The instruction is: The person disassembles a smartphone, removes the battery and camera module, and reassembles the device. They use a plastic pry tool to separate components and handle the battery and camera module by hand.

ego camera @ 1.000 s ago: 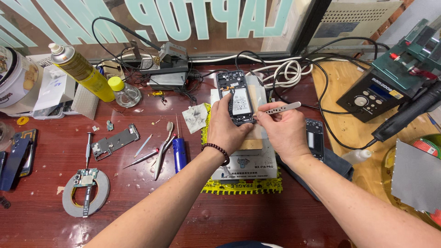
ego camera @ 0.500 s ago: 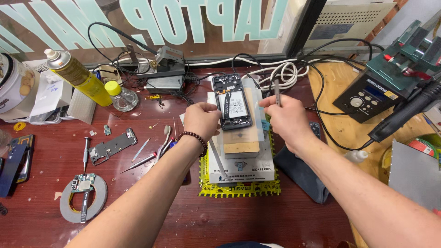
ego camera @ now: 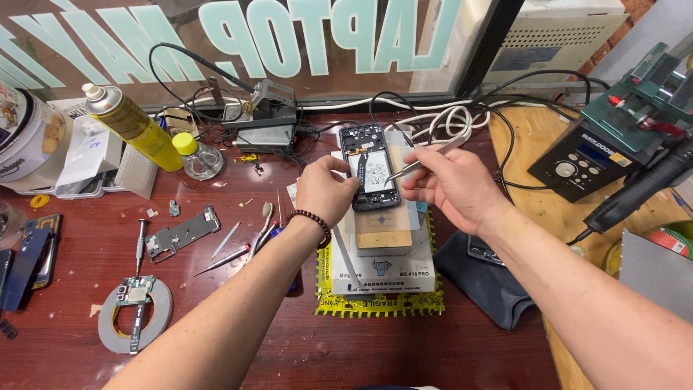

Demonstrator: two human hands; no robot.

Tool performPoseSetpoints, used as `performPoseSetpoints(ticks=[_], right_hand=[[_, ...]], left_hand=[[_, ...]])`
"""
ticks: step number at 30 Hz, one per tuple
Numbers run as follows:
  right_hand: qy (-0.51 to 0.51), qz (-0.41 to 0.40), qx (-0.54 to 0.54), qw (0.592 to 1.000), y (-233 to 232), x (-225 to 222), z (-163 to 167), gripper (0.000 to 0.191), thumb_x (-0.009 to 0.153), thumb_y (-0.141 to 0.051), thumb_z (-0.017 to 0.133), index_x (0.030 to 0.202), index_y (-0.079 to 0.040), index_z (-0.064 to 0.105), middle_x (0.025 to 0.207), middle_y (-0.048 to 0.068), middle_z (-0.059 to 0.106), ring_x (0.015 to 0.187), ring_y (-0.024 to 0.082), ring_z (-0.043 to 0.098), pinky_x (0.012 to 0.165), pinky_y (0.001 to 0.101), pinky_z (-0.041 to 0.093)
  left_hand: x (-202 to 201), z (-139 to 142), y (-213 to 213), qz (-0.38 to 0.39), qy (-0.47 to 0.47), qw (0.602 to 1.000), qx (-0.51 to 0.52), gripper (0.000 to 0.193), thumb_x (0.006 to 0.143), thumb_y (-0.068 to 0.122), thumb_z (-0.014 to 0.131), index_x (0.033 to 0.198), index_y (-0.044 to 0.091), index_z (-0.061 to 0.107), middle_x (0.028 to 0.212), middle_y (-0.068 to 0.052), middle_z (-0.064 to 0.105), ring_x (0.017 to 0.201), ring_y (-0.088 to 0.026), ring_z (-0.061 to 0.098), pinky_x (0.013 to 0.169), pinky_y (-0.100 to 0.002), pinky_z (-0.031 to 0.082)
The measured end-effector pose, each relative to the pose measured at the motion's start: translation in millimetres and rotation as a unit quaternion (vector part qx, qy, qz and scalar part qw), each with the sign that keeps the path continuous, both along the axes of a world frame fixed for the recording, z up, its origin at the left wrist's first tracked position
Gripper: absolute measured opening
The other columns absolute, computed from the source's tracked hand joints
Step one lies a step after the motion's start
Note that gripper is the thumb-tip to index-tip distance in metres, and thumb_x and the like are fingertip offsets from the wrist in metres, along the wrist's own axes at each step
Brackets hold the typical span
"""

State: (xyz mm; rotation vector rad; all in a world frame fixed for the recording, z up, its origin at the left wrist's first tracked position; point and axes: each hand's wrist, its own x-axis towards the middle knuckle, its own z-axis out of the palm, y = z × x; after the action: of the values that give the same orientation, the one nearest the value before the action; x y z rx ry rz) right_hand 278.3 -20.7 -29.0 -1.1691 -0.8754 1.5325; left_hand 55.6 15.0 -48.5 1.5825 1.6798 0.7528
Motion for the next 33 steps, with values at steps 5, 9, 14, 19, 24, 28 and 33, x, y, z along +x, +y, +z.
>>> performPoseSetpoints(ticks=[5, 9, 14, 19, 24, 28, 33], right_hand=[[0.051, -0.007, -0.013, 0.999, -5, -5, -1, 0.024, 0.096, -0.014, 0.055, 0.106, 0.004, 0.067, 0.090, 0.013, 0.067, 0.086, 0.023, 0.071, 0.081, 0.0422, 0.062], [0.034, -0.011, -0.033, 0.999, -7, -7, -4, 0.026, 0.097, -0.018, 0.056, 0.105, 0.004, 0.067, 0.089, 0.013, 0.065, 0.084, 0.023, 0.069, 0.078, 0.0420, 0.061], [0.006, -0.014, -0.042, 0.999, -10, -8, -6, 0.026, 0.097, -0.019, 0.056, 0.105, 0.003, 0.067, 0.087, 0.010, 0.063, 0.081, 0.021, 0.068, 0.074, 0.0407, 0.061], [0.004, -0.014, -0.031, 0.999, -11, -12, -6, 0.025, 0.096, -0.018, 0.056, 0.105, 0.003, 0.067, 0.087, 0.009, 0.063, 0.080, 0.021, 0.068, 0.071, 0.0391, 0.061], [-0.109, 0.016, 0.013, 0.994, -14, -14, -1, 0.021, 0.094, -0.012, 0.061, 0.107, 0.003, 0.068, 0.089, 0.011, 0.070, 0.079, 0.018, 0.070, 0.069, 0.0331, 0.061], [-0.171, 0.039, 0.059, 0.983, -16, -12, 7, 0.022, 0.094, -0.011, 0.063, 0.109, 0.003, 0.072, 0.096, 0.012, 0.076, 0.084, 0.015, 0.074, 0.072, 0.0270, 0.062], [-0.185, 0.029, 0.080, 0.979, -22, -15, 8, 0.022, 0.095, -0.011, 0.063, 0.108, 0.003, 0.073, 0.099, 0.013, 0.077, 0.087, 0.016, 0.076, 0.075, 0.0267, 0.063]], left_hand=[[6, 5, -3, 0.001, 0.036, 0.999, -0.003, 0.046, 0.073, 0.023, 0.082, 0.114, 0.008, 0.068, 0.086, -0.013, 0.078, 0.089, -0.026, 0.075, 0.085, -0.038, 0.056], [8, 6, -3, 0.006, 0.053, 0.999, 0.012, 0.046, 0.076, 0.023, 0.082, 0.118, 0.009, 0.068, 0.095, -0.018, 0.076, 0.094, -0.030, 0.075, 0.087, -0.040, 0.056], [10, 6, -3, -0.006, 0.065, 0.998, 0.018, 0.049, 0.073, 0.022, 0.083, 0.117, 0.008, 0.067, 0.102, -0.018, 0.075, 0.097, -0.032, 0.073, 0.088, -0.041, 0.055], [12, 7, -4, -0.008, 0.071, 0.997, 0.020, 0.053, 0.073, 0.024, 0.084, 0.120, 0.007, 0.065, 0.103, -0.020, 0.074, 0.099, -0.033, 0.073, 0.090, -0.042, 0.055], [16, 5, -5, -0.006, 0.086, 0.996, 0.017, 0.057, 0.073, 0.025, 0.083, 0.123, 0.006, 0.063, 0.107, -0.021, 0.073, 0.102, -0.035, 0.071, 0.091, -0.044, 0.054], [14, 0, -3, -0.007, 0.093, 0.995, 0.025, 0.057, 0.074, 0.023, 0.082, 0.125, 0.005, 0.062, 0.112, -0.022, 0.071, 0.105, -0.037, 0.069, 0.093, -0.046, 0.053], [12, -4, -9, -0.033, 0.094, 0.992, 0.080, 0.060, 0.072, 0.017, 0.081, 0.127, 0.002, 0.061, 0.113, -0.024, 0.067, 0.105, -0.039, 0.066, 0.092, -0.046, 0.052]])
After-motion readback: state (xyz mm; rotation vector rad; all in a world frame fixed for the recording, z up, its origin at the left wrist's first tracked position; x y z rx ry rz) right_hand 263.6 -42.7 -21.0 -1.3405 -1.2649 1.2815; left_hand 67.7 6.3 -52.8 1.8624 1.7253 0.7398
